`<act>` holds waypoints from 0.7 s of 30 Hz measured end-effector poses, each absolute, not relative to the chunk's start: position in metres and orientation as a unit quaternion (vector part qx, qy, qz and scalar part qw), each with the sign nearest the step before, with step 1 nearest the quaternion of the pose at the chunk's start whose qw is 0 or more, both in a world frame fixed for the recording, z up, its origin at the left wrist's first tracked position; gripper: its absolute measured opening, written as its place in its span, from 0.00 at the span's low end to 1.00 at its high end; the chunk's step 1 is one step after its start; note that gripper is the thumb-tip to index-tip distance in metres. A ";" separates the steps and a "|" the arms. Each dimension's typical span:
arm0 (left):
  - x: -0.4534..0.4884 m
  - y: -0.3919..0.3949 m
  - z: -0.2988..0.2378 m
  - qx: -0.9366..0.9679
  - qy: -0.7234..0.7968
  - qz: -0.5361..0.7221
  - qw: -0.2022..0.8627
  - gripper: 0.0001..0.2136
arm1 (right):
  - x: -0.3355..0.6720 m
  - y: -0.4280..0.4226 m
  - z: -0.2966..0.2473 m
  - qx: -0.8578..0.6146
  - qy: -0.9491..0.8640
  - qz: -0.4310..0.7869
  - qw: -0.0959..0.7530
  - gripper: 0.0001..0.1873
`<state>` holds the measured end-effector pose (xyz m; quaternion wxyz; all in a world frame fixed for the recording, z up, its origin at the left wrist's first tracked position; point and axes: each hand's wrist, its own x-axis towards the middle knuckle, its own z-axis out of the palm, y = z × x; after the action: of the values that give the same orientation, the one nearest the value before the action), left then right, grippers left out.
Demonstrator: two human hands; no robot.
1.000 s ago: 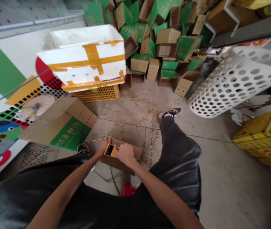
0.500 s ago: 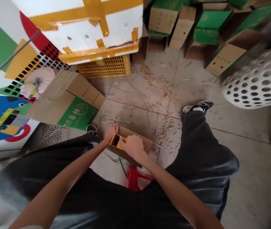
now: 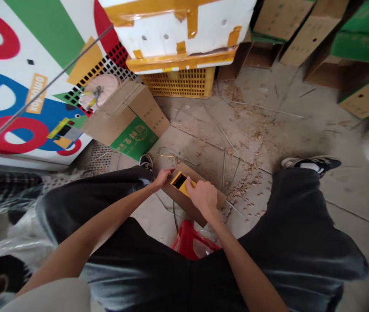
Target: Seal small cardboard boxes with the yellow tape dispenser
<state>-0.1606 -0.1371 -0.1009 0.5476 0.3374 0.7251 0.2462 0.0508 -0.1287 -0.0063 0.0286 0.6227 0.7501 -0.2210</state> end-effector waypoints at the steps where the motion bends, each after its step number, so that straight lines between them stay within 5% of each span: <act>1: -0.164 -0.144 -0.100 0.335 0.702 0.255 0.574 0.32 | 0.051 -0.129 -0.006 0.620 0.754 -0.216 0.028 0.40; 4: -0.168 -0.159 -0.101 0.384 0.657 0.250 0.598 0.38 | 0.050 -0.129 -0.007 0.614 0.762 -0.203 0.031 0.40; 8: -0.160 -0.167 -0.104 0.469 0.684 0.249 0.501 0.41 | 0.050 -0.124 -0.009 0.615 0.762 -0.198 0.042 0.41; 13: -0.144 -0.167 -0.099 0.437 0.776 0.193 0.411 0.32 | 0.048 -0.124 -0.009 0.619 0.762 -0.181 0.058 0.41; 21: -0.143 -0.165 -0.096 0.430 0.800 0.156 0.388 0.33 | 0.041 -0.131 -0.007 0.617 0.769 -0.153 0.070 0.40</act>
<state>-0.1431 -0.1655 -0.0963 0.3883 0.4300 0.8000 0.1558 0.0405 -0.1312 -0.0067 0.0698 0.6169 0.7688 -0.1535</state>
